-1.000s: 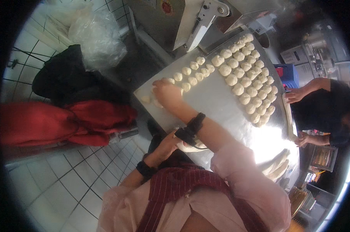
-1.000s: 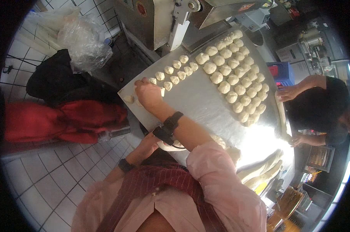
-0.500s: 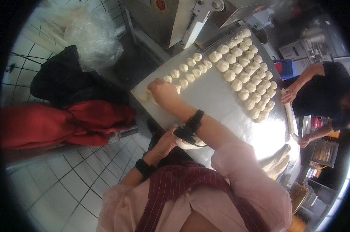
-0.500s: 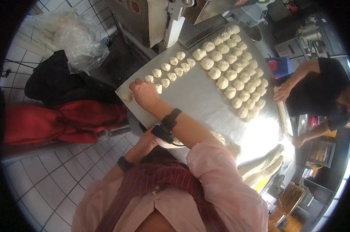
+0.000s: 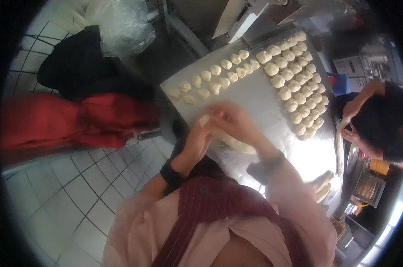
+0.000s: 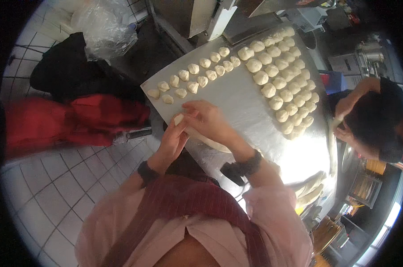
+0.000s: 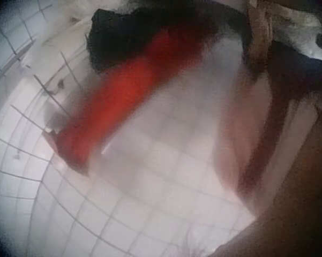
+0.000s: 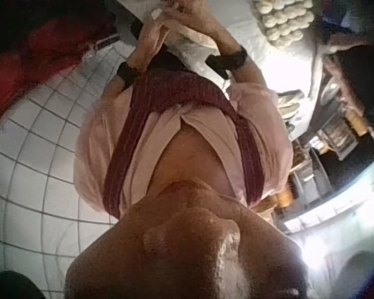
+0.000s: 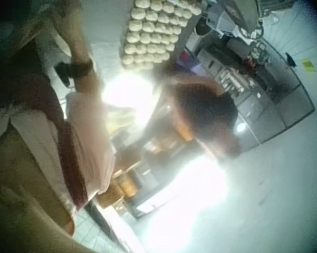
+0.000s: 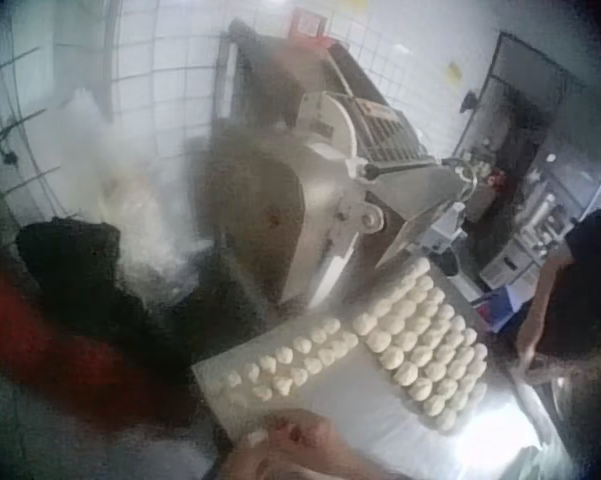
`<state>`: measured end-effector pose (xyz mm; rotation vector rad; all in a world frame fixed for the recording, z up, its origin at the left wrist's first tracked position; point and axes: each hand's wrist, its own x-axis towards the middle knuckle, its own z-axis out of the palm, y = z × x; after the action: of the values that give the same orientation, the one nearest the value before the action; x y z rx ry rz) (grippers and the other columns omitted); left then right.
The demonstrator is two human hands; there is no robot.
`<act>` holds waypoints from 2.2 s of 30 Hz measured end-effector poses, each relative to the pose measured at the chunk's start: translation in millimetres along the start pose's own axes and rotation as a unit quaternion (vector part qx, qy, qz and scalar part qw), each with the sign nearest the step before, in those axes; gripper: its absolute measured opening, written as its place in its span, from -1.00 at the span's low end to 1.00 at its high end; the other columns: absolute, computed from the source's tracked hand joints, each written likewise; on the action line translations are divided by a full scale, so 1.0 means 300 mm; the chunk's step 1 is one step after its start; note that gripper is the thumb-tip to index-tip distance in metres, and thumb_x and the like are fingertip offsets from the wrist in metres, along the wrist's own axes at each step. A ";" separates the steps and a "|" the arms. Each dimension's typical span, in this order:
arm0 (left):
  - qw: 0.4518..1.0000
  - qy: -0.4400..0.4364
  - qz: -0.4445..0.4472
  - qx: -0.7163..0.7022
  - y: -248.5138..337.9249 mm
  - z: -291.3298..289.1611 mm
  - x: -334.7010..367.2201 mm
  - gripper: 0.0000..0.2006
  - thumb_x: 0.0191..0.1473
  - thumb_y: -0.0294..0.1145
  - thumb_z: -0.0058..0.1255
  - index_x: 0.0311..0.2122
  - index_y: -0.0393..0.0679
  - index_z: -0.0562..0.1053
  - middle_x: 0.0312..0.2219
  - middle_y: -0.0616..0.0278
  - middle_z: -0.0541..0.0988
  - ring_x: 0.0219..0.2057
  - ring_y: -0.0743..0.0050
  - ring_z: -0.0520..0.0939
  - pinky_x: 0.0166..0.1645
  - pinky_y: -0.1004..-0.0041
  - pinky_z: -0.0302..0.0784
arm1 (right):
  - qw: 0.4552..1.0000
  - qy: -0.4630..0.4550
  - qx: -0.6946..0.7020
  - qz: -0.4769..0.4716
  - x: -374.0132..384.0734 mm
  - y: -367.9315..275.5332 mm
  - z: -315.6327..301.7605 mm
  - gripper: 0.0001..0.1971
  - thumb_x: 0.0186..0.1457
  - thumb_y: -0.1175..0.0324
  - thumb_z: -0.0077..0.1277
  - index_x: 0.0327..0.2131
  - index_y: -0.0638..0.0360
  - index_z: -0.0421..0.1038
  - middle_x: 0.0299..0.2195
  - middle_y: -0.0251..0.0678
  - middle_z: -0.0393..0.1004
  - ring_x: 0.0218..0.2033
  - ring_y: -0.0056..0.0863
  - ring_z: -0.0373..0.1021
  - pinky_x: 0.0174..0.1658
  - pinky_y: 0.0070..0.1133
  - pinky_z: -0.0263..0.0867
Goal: Cutting and portioning large strips of dough into small dough balls.
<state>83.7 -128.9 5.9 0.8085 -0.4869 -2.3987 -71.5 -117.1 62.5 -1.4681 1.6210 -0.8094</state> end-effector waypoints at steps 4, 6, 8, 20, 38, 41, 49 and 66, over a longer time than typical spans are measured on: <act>0.999 -0.041 0.012 -0.020 0.008 0.057 0.002 -0.48 0.23 -0.37 -0.19 0.25 -0.01 -0.02 0.03 0.26 0.31 0.05 0.45 0.36 0.11 0.45 0.27 | 0.990 -0.058 0.087 0.095 -0.069 -0.030 -0.041 -0.55 -0.06 0.31 0.13 -0.04 0.14 0.37 -0.18 -0.12 0.47 -0.24 -0.28 0.46 -0.17 -0.45 0.38; 1.000 -0.019 -0.001 0.006 -0.005 0.064 0.011 -0.42 0.23 -0.41 -0.19 0.28 0.01 -0.09 0.05 0.26 0.29 0.08 0.46 0.33 0.13 0.45 0.25 | 0.991 -0.080 0.012 0.109 -0.092 -0.028 -0.041 -0.50 -0.13 0.32 0.19 -0.04 0.14 0.36 -0.21 -0.12 0.47 -0.25 -0.25 0.45 -0.18 -0.46 0.37; 0.990 -0.059 0.015 0.131 -0.017 0.054 0.028 -0.34 0.19 -0.44 -0.16 0.31 0.02 -0.17 0.08 0.28 0.24 0.12 0.48 0.27 0.14 0.46 0.23 | 0.994 -0.060 -0.043 0.078 -0.090 -0.017 -0.028 -0.51 -0.16 0.31 0.21 -0.07 0.14 0.38 -0.23 -0.13 0.46 -0.27 -0.23 0.45 -0.19 -0.45 0.37; 0.954 -0.142 -0.009 0.263 -0.056 0.031 -0.008 -0.69 0.08 -0.44 -0.01 -0.04 -0.22 0.36 -0.27 0.36 0.50 -0.20 0.63 0.49 -0.11 0.55 0.41 | 0.999 0.028 -0.024 -0.023 -0.104 -0.011 -0.006 -0.82 -0.17 0.36 0.13 -0.40 0.15 0.50 -0.40 -0.20 0.42 -0.38 -0.23 0.42 -0.26 -0.45 0.34; 0.993 0.026 0.028 0.110 -0.024 -0.081 -0.207 -0.83 0.23 -0.34 -0.29 -0.33 -0.19 0.29 -0.50 0.22 0.41 -0.24 0.22 0.52 -0.03 0.23 0.35 | 0.993 -0.021 -0.071 -0.092 0.076 0.087 0.171 -0.67 -0.03 0.34 0.02 -0.13 0.13 0.39 -0.15 -0.09 0.38 -0.14 -0.10 0.37 -0.06 -0.34 0.28; 0.995 -0.018 0.054 0.076 -0.027 -0.080 -0.168 -0.84 0.23 -0.34 -0.29 -0.28 -0.19 0.30 -0.46 0.22 0.43 -0.21 0.23 0.51 -0.02 0.24 0.34 | 0.988 0.004 -0.105 -0.117 0.086 0.098 0.156 -0.64 -0.05 0.36 0.07 -0.11 0.14 0.39 -0.16 -0.10 0.38 -0.16 -0.11 0.38 -0.08 -0.35 0.31; 0.995 0.005 0.082 -0.054 -0.007 0.052 -0.084 -0.60 0.19 -0.35 -0.20 0.12 -0.16 0.19 -0.14 0.19 0.41 -0.03 0.33 0.43 0.08 0.37 0.30 | 0.996 -0.060 0.041 0.048 -0.101 0.035 -0.002 -0.52 -0.08 0.29 0.15 -0.04 0.16 0.35 -0.12 -0.05 0.40 -0.18 -0.22 0.43 -0.10 -0.43 0.34; 0.930 -0.158 -0.002 0.331 -0.028 0.013 -0.026 -0.59 0.10 -0.43 -0.01 0.07 -0.20 0.27 -0.16 0.26 0.46 -0.09 0.56 0.45 -0.03 0.49 0.38 | 0.996 0.067 0.011 -0.051 -0.115 -0.015 0.006 -0.77 -0.16 0.36 0.14 -0.35 0.21 0.48 -0.36 -0.15 0.46 -0.35 -0.18 0.44 -0.26 -0.43 0.36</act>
<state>83.0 -117.1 8.1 0.6736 -1.4772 -2.3832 -67.0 -83.5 69.9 -1.5198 1.6406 -0.9996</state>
